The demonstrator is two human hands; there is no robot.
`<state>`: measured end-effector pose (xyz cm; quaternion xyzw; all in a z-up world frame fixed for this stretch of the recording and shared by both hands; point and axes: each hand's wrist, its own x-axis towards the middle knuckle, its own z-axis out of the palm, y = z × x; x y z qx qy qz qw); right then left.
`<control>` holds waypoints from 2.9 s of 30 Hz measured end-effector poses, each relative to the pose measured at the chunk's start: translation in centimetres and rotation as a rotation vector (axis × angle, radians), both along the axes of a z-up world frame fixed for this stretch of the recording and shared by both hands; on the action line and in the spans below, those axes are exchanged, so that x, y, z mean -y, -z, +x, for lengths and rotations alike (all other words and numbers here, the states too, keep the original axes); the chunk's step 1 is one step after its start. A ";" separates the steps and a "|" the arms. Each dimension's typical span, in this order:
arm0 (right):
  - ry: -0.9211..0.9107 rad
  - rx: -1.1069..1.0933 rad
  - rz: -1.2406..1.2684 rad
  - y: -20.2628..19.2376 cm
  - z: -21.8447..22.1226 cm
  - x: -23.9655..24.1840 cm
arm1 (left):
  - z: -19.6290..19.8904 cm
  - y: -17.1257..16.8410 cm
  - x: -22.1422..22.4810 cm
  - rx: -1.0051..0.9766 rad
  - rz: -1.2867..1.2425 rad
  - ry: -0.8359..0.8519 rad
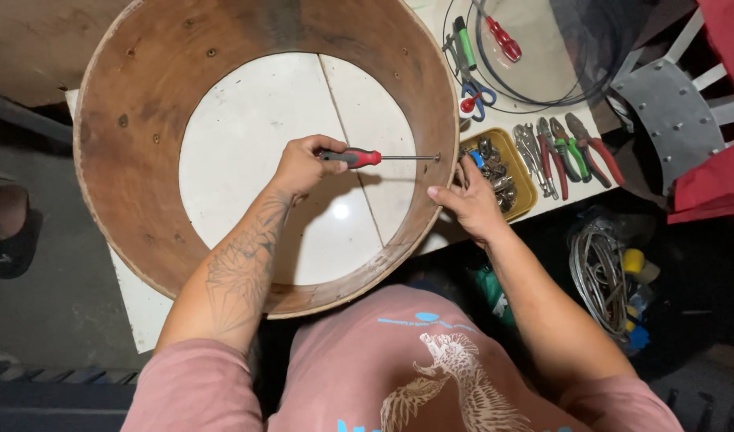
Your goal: Repairing a drum by using a screwdriver on the shell and sorting through hardware parts
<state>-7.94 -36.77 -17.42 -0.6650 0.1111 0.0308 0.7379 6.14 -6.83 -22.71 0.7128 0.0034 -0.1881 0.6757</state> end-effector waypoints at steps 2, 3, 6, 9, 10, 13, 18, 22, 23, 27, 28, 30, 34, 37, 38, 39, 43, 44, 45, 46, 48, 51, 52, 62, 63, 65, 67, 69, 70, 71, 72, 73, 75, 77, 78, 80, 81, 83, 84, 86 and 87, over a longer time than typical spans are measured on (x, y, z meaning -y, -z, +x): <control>-0.005 0.007 -0.008 1.3 0.1 0.7 | -0.3 -2.5 -0.2 -0.010 -0.056 0.005; -0.005 0.008 -0.011 2.1 0.2 1.2 | -0.8 -4.5 -0.3 -0.035 -0.076 0.035; 0.000 -0.006 -0.011 2.9 -0.2 1.6 | -0.2 -2.5 0.7 -0.153 -0.099 0.003; -0.001 -0.006 -0.014 0.8 -0.3 0.3 | 0.5 -1.5 1.5 -0.184 0.052 -0.033; -0.002 -0.012 -0.022 -0.3 -0.5 -0.3 | 0.4 -1.9 1.8 -0.142 0.205 0.000; 0.027 0.018 0.015 3.3 -0.2 1.7 | 0.3 -0.8 2.7 -0.354 -0.082 -0.016; -0.018 0.069 -0.026 -1.4 0.0 -0.4 | 0.3 -1.6 2.2 -0.223 -0.064 -0.008; -0.026 0.076 -0.035 -0.8 0.3 -0.3 | 0.0 -2.2 2.2 -0.381 -0.088 -0.016; -0.024 0.077 -0.037 -0.5 0.5 -0.1 | -0.2 -3.9 2.3 -0.380 -0.090 -0.014; 0.017 0.108 -0.005 1.3 -1.0 0.0 | -0.9 -5.3 1.7 -0.183 -0.008 -0.047; 0.038 0.139 0.007 1.5 -0.7 0.3 | 0.1 -4.9 1.6 -0.100 0.168 -0.042; 0.129 0.109 -0.024 5.3 -1.0 1.9 | 0.2 -3.1 2.3 -0.186 0.064 -0.058; 0.370 0.034 -0.101 4.3 -0.5 0.7 | 1.0 -2.0 2.0 -0.239 -0.155 -0.008; 0.238 0.247 -0.870 5.8 1.1 4.3 | -1.5 -8.0 1.1 -0.206 -0.214 0.008; 0.246 0.238 -0.864 5.6 1.0 3.8 | -1.2 -6.0 1.0 -0.211 -0.204 0.016; 0.225 0.191 -0.760 5.4 0.9 3.3 | -0.9 -3.9 1.0 -0.190 -0.148 0.021; 0.154 0.191 -0.844 6.7 3.1 4.7 | 1.6 -0.5 1.4 -0.243 0.037 0.025; 0.147 0.175 -0.844 6.3 3.5 4.5 | -0.6 -4.5 1.3 -0.260 0.038 0.026; 0.195 0.138 -0.847 5.9 3.9 4.3 | -2.6 -8.7 1.2 -0.357 0.031 0.072; 0.252 0.138 -0.852 4.9 6.3 4.5 | -3.2 -13.4 1.3 -0.418 0.019 0.114; 0.227 0.144 -1.046 9.2 9.0 8.1 | -2.1 -9.1 1.5 -0.381 -0.031 0.072; 0.174 0.089 -1.078 7.5 7.5 7.7 | -1.1 -5.1 1.3 -0.308 -0.078 0.014; 0.153 0.068 -0.923 5.1 7.1 6.8 | -0.3 -4.4 1.3 -0.239 -0.087 -0.013; 0.431 -0.219 0.031 4.0 1.0 0.7 | 0.8 -1.4 1.8 -0.317 -0.062 0.027; 0.406 -0.246 0.081 4.2 1.7 1.0 | 0.5 -2.1 1.8 -0.291 -0.090 0.022; 0.387 -0.279 0.139 4.2 3.6 1.4 | 0.4 -3.3 1.6 -0.270 -0.108 0.024; 0.397 -0.216 0.103 3.9 5.0 1.9 | 0.1 -4.2 1.2 -0.159 -0.063 0.036; 0.409 -0.204 0.114 1.4 4.2 0.4 | -0.1 -1.8 1.2 -0.139 -0.013 0.055; 0.404 -0.186 0.120 -0.4 4.9 -0.1 | 0.9 -1.1 1.4 -0.113 0.032 0.056; 0.404 -0.154 0.114 -1.7 4.9 -0.1 | 1.8 -2.0 1.8 -0.083 0.020 0.056; 0.387 -0.126 0.122 -2.3 3.6 -0.5 | 1.3 -2.0 1.7 -0.174 -0.032 0.045; 0.370 -0.098 0.129 -2.8 2.3 -1.0 | 0.9 -2.0 1.5 -0.265 -0.085 0.035; 0.440 -0.089 0.134 -0.4 1.4 -0.6 | -0.1 -5.1 1.6 -0.250 -0.041 0.057; 0.516 -0.097 0.147 1.3 0.0 -1.2 | -0.9 -5.3 1.0 -0.251 0.015 0.084; 0.479 -0.148 0.090 1.5 -0.1 -1.3 | -0.2 -4.4 1.0 -0.200 0.014 0.060; 0.443 -0.195 0.032 1.8 0.5 -0.7 | 0.7 -3.3 1.2 -0.145 0.012 0.039; 0.429 -0.223 -0.028 2.0 1.2 0.0 | 1.0 -3.1 1.4 -0.170 0.022 0.028; 0.419 -0.270 -0.084 3.1 2.1 0.9 | 0.9 -2.2 1.4 -0.212 0.038 0.023; 0.419 -0.260 -0.118 3.7 3.0 1.5 | 1.1 -2.0 1.4 -0.233 0.014 0.023; 0.419 -0.243 -0.152 4.2 4.3 2.1 | 1.2 -1.3 1.5 -0.246 -0.011 0.022; 0.411 -0.270 -0.160 4.0 4.7 2.1 | 1.2 -0.9 1.6 -0.262 -0.031 0.025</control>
